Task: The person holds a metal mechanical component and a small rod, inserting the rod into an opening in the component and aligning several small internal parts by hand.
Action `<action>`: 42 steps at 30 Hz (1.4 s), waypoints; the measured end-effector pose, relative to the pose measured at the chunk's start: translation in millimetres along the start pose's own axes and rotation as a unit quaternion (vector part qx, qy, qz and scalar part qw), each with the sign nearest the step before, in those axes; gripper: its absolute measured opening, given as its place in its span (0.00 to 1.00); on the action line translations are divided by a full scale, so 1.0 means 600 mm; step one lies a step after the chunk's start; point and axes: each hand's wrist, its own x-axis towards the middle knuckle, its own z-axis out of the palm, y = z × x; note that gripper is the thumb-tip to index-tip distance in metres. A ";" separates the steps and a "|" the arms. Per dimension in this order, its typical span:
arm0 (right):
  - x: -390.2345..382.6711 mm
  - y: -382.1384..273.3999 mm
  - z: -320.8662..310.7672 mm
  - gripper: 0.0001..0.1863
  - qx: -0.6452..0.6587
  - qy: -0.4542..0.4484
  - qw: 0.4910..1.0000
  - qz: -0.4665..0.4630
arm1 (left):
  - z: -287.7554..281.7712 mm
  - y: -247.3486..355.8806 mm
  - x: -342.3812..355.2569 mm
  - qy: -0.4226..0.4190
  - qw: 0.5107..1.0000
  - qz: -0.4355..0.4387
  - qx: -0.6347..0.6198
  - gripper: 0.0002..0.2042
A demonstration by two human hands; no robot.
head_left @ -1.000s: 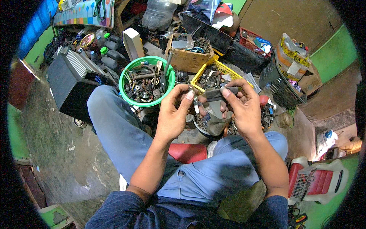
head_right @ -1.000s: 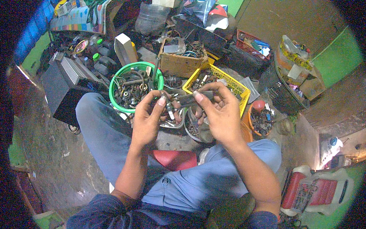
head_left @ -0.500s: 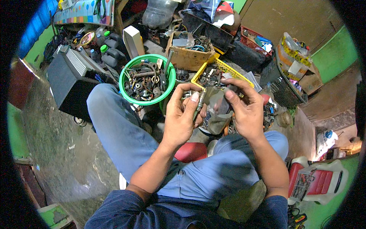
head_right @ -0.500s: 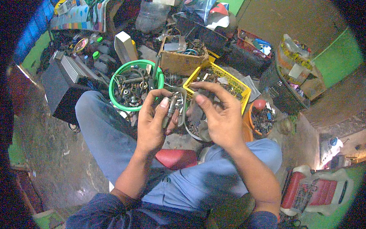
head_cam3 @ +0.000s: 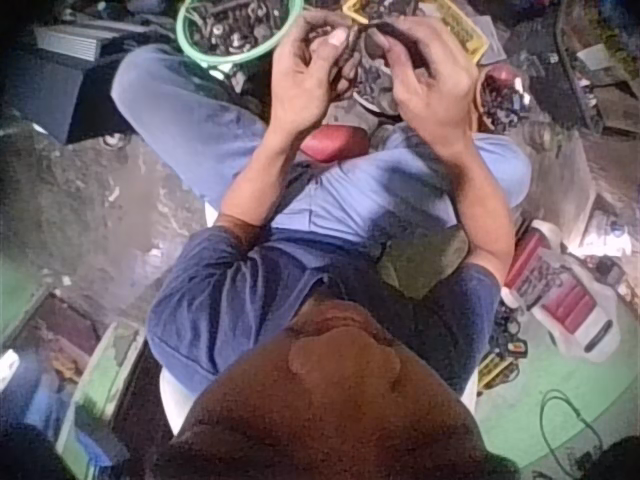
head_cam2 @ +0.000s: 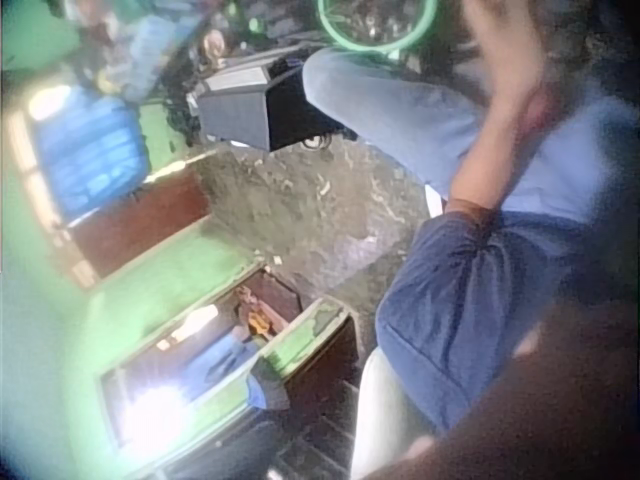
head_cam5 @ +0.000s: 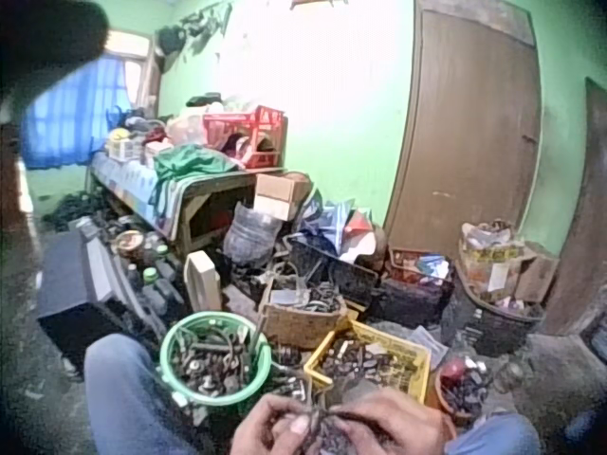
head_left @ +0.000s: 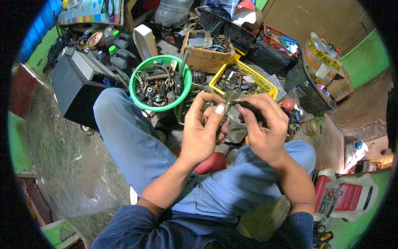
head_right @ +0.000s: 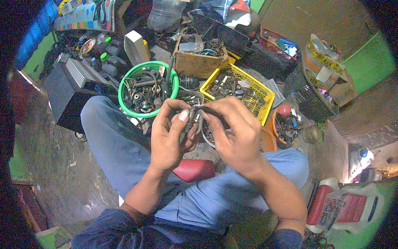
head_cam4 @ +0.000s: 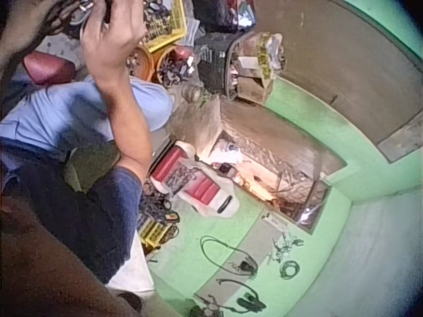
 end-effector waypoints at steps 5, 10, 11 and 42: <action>0.000 -0.004 0.000 0.09 -0.016 -0.002 0.999 -0.032 | -0.002 -0.004 -0.001 -0.002 1.000 0.026 -0.010 0.08; 0.000 -0.006 -0.001 0.10 -0.025 -0.008 0.999 -0.047 | -0.001 -0.002 -0.004 0.004 0.999 0.036 0.000 0.08; 0.000 -0.007 -0.001 0.10 -0.033 -0.007 0.998 -0.053 | -0.001 -0.001 -0.004 0.006 0.999 0.039 0.004 0.08; -0.017 -0.005 -0.006 0.17 -0.099 0.001 0.990 -0.101 | -0.007 0.018 -0.024 0.031 0.991 0.130 -0.016 0.08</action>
